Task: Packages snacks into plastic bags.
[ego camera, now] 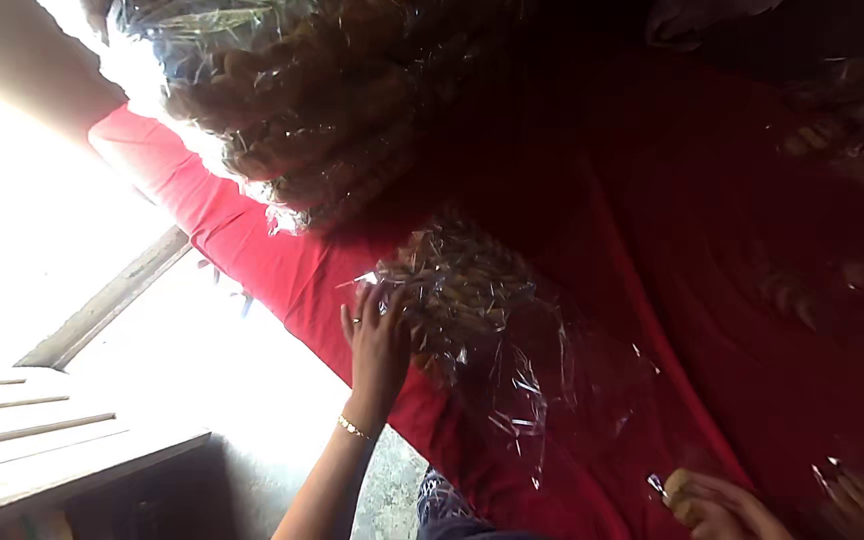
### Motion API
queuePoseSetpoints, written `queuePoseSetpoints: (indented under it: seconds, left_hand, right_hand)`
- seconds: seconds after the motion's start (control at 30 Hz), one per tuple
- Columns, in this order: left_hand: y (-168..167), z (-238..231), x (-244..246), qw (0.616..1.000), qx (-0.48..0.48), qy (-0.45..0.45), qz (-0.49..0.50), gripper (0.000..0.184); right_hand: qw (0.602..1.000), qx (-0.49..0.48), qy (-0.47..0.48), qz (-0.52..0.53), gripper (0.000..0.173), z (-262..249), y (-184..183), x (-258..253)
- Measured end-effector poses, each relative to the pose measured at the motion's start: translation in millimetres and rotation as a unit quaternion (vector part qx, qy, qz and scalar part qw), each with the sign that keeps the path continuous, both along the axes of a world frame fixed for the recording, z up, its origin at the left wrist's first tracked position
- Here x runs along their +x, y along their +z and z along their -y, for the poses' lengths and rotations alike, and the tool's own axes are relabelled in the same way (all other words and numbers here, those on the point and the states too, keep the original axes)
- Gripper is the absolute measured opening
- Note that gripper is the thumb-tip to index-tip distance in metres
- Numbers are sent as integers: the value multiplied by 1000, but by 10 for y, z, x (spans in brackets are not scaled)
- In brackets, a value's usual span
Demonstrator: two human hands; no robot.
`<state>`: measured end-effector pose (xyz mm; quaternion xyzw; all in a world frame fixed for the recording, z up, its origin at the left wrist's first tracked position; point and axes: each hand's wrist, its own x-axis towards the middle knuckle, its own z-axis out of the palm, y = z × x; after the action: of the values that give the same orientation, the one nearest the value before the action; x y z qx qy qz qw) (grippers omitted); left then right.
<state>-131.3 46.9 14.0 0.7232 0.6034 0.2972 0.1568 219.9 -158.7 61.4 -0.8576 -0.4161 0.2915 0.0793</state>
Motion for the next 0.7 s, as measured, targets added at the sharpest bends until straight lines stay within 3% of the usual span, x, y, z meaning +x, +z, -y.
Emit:
queuePoseSetpoints:
  seconds: [0.03,0.1,0.17,0.2,0.27,0.33,0.4,0.43,0.5,0.6,0.7]
  left_hand:
    - [-12,194,121,999,17,-36,-1,34]
    - [-34,609,426,990,26,-139,25,38]
    - [-48,971,768,971,19,-235,35,54]
    - [-52,1108,925,964,7,-263,25,63]
    - [-84,1262,1166,959,-42,-279,22,69]
    - [-106,1266,1260,958,-109,-260,57,51]
    - [-89,1281,1251,962,-107,-237,81,37]
    - [-74,1308,1222,966,-76,-236,80,34]
    - [-35,1352,1103,965,-28,-251,68,28]
    - [26,1318,801,963,17,-258,71,20]
    - [68,1049,325,972,70,-214,70,19]
  right_hand:
    - [983,81,10,-167,34,17,-130,-28]
    - [865,147,-53,-477,38,-39,-424,-176]
    - [770,136,-147,-605,39,-245,-520,-431]
    - [748,127,-161,-631,41,-357,-545,-520]
    - [742,132,-133,-643,40,-546,-597,-647]
    - [775,211,-26,-595,35,-700,-736,-702]
    - [824,328,60,-457,24,-800,-898,-668]
    - [838,355,47,-411,23,-801,-941,-635]
    - [842,347,-96,-403,24,-751,-878,-633]
    - [780,312,-278,-466,30,-662,-752,-696]
    - [699,236,-338,-584,28,-600,-650,-782]
